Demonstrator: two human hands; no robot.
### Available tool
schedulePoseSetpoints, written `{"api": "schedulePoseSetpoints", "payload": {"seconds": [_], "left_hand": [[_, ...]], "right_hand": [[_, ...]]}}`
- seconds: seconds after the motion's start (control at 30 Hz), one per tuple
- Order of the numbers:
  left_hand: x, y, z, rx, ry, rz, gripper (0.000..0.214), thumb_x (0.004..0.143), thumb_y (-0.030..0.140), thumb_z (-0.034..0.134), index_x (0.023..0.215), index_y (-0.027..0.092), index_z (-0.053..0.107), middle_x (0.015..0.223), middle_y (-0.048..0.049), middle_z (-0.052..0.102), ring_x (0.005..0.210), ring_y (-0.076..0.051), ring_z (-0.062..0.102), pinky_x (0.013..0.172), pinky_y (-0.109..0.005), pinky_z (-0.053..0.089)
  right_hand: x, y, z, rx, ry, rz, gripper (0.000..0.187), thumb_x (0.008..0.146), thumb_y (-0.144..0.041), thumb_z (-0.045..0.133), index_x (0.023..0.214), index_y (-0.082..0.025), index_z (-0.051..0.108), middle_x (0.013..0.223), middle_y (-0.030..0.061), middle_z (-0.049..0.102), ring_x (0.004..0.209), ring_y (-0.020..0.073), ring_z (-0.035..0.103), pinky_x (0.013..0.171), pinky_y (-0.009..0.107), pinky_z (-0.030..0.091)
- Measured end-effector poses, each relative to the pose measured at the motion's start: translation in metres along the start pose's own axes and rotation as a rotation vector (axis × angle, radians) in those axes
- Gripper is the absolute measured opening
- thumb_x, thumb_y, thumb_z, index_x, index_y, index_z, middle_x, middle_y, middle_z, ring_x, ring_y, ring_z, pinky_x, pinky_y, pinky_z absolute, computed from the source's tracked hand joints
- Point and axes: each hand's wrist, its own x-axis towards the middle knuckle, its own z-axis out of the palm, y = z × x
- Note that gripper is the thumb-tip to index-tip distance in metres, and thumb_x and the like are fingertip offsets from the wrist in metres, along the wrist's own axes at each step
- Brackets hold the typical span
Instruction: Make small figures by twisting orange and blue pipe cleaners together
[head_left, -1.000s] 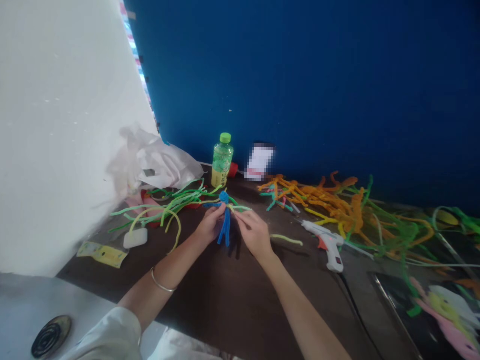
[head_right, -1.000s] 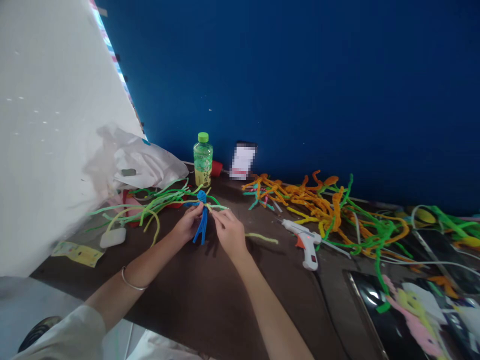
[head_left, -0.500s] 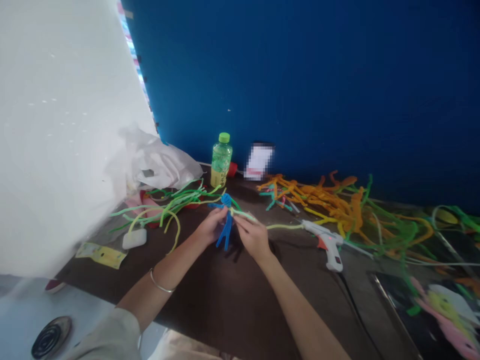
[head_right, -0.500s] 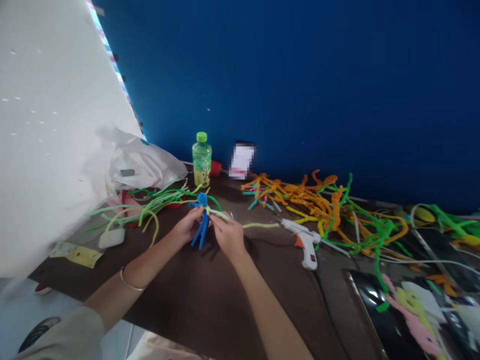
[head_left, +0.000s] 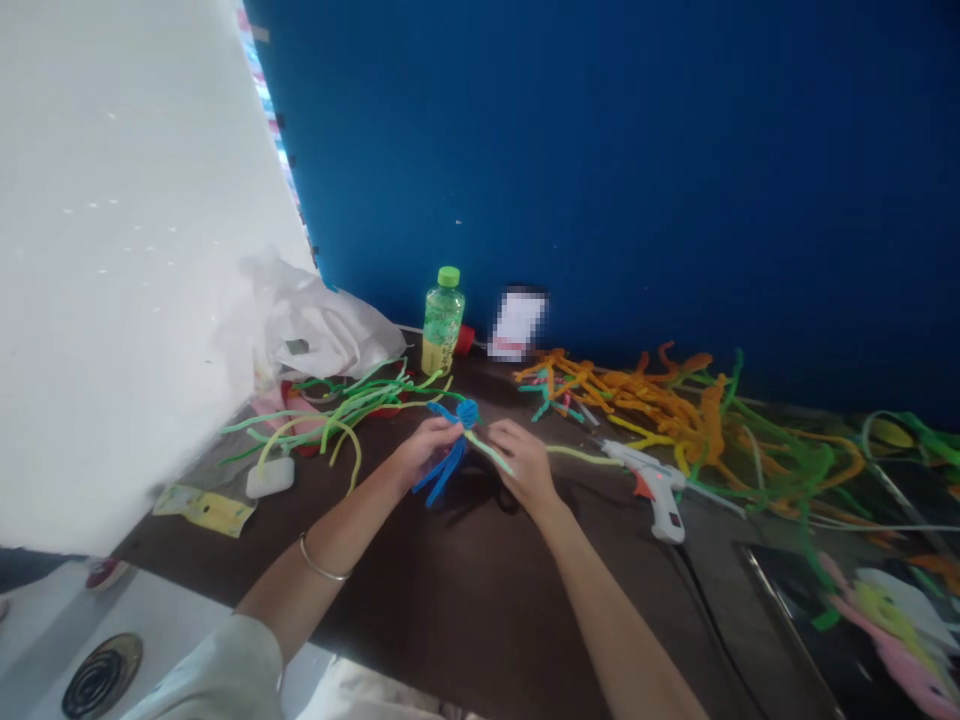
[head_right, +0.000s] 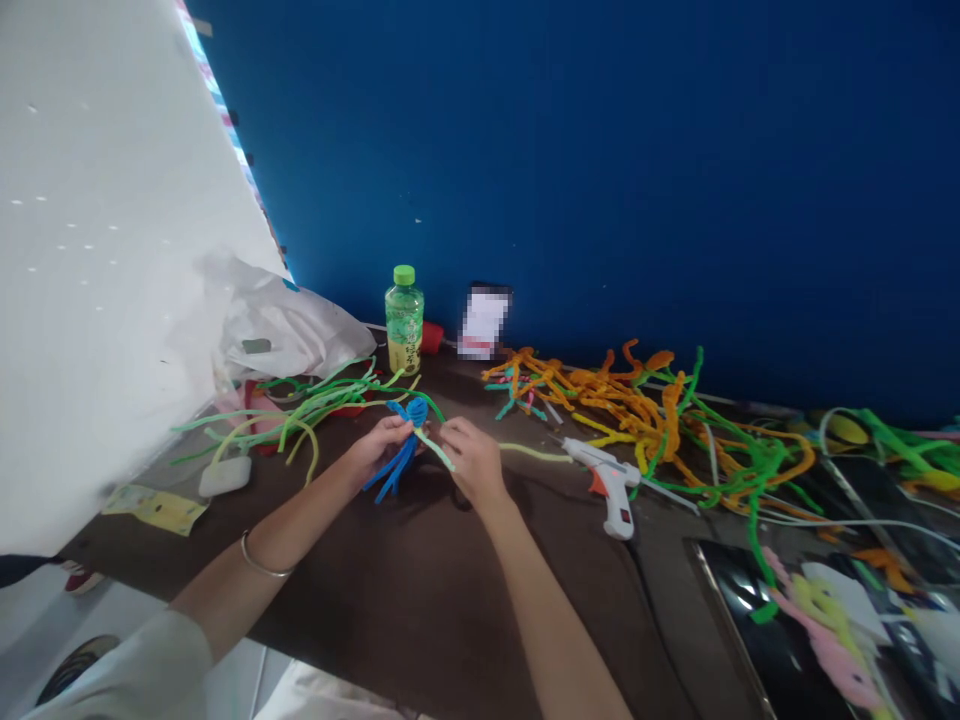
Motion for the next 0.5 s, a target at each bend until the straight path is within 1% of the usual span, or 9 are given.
{"api": "schedulePoseSetpoints", "payload": {"seconds": [0.1,0.17,0.23,0.37,0.5], "left_hand": [[-0.0009,0.0033,0.001,0.062,-0.032,-0.019,0.023,0.052,0.025,0.078,0.066,0.011,0.065,0.058,-0.0025,0.062,0.056,-0.012,0.058,0.067,-0.028,0.046],[-0.0015,0.0051,0.0024,0.105,-0.052,-0.013,0.024,0.051,0.025,0.078,0.066,0.011,0.066,0.058,-0.0032,0.062,0.057,-0.013,0.059,0.068,-0.029,0.047],[-0.0015,0.0058,0.0029,0.178,-0.041,0.007,0.025,0.051,0.026,0.078,0.065,0.01,0.066,0.058,-0.0041,0.063,0.056,-0.013,0.059,0.068,-0.03,0.047],[0.0009,0.0039,0.0001,0.352,-0.001,0.083,0.026,0.055,0.029,0.076,0.069,0.01,0.067,0.061,-0.0057,0.065,0.056,-0.013,0.059,0.066,-0.028,0.047],[0.004,0.001,-0.0023,0.443,0.025,0.152,0.029,0.055,0.034,0.074,0.071,0.01,0.067,0.065,-0.0066,0.066,0.06,-0.016,0.061,0.062,-0.027,0.047]], "right_hand": [[0.0044,0.0015,-0.0034,0.098,0.036,0.061,0.018,0.078,-0.029,0.053,0.077,-0.021,0.07,0.07,0.0032,0.064,0.064,0.015,0.06,0.061,0.025,0.047],[0.0063,0.0031,-0.005,0.129,0.024,0.085,0.017,0.076,-0.028,0.055,0.073,-0.02,0.07,0.069,0.003,0.065,0.064,0.0152,0.061,0.061,0.025,0.047],[0.0075,0.0046,-0.0068,0.138,-0.004,0.109,0.016,0.075,-0.027,0.056,0.07,-0.019,0.069,0.069,0.0035,0.066,0.063,0.0155,0.061,0.059,0.025,0.047],[0.0084,0.0057,-0.0102,0.075,-0.019,0.146,0.016,0.073,-0.024,0.055,0.069,-0.018,0.069,0.068,0.0036,0.067,0.063,0.0162,0.062,0.059,0.026,0.047],[0.008,0.0049,-0.0102,0.012,0.032,0.167,0.017,0.07,-0.019,0.051,0.069,-0.018,0.069,0.069,0.0038,0.068,0.064,0.0167,0.063,0.06,0.026,0.048]]}}
